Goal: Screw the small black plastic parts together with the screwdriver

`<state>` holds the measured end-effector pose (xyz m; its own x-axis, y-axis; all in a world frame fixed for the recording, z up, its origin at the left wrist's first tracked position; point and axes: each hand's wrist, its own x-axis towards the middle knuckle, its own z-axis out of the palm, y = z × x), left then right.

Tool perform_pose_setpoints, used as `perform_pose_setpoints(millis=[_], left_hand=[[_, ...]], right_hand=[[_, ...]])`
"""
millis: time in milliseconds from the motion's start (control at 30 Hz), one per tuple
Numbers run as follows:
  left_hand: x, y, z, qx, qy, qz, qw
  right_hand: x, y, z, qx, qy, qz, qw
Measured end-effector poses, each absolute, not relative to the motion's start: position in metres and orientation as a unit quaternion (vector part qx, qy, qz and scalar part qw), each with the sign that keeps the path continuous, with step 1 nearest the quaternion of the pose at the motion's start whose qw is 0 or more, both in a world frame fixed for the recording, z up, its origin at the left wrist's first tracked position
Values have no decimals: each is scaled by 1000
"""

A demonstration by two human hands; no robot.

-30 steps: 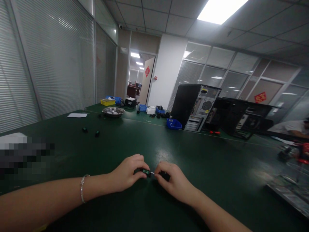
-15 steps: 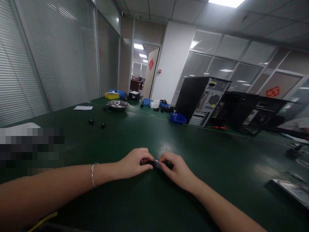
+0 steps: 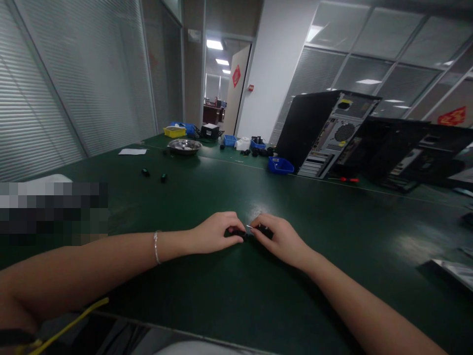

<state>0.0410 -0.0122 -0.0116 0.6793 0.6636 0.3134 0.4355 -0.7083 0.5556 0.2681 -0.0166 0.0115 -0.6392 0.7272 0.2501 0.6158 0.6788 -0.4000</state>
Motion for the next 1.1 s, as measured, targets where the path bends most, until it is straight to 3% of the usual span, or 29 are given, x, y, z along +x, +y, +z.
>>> perform_pose_setpoints(millis=[667, 833, 933, 1000, 1100], left_hand=[[39, -10, -14, 899, 283, 269, 200], [40, -7, -18, 895, 285, 278, 200], [40, -7, -20, 890, 288, 286, 207], [40, -8, -20, 888, 289, 283, 216], [40, -10, -17, 887, 297, 273, 224]], right_hand=[[271, 6, 7, -307, -942, 41, 129], [252, -50, 38, -313, -920, 66, 227], [216, -101, 37, -150, -964, 142, 168], [189, -124, 21, 31, -987, 75, 140], [154, -132, -9, 140, -985, -14, 103]])
